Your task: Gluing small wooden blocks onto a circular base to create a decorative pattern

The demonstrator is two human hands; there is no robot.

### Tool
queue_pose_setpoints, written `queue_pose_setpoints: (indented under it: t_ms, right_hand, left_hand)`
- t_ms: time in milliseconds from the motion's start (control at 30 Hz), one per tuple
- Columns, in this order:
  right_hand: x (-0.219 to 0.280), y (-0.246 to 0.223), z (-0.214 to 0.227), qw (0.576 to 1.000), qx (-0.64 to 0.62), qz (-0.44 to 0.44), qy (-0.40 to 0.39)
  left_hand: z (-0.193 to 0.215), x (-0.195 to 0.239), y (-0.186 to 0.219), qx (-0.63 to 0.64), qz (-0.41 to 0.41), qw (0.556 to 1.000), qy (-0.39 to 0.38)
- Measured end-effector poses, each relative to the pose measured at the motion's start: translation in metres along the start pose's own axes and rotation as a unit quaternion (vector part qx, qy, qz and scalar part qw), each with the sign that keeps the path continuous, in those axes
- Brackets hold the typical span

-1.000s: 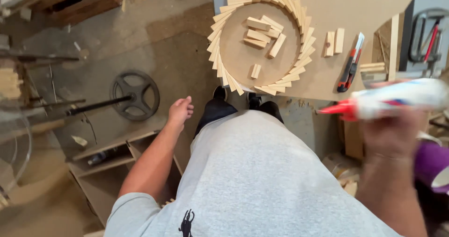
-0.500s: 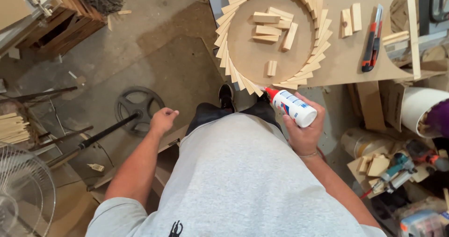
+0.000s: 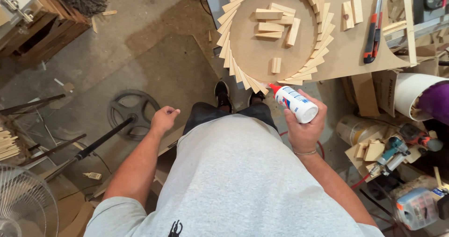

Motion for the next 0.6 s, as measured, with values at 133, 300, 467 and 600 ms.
queue_pose_setpoints:
  t_ms: [133,300,467,600]
  right_hand:
    - [-0.004,-0.003,-0.004,1.0,0.017,0.002,-0.008]
    - [-0.006,-0.003,-0.007,1.0,0.024,-0.003,-0.009]
    - [-0.008,-0.002,-0.01,1.0,0.011,-0.022,-0.011]
    - [-0.008,-0.003,-0.008,0.999,0.021,-0.024,-0.012]
  left_hand:
    - [0.001,0.0,0.006,0.001,-0.007,1.0,-0.004]
    - [0.007,0.001,0.012,-0.011,-0.017,1.0,-0.005]
    - [0.011,-0.002,0.016,-0.018,-0.013,1.0,-0.017]
    - [0.014,-0.001,0.021,-0.025,-0.008,1.0,-0.015]
Point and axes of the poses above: each hand's wrist, its own x-axis away from the middle knuckle, its own z-axis out of the back of the hand, y = z × x, the point moved 1 cm from there along -x, towards the middle knuckle, and after that the axes turned 10 degrees about z, right-handed, at the moved point
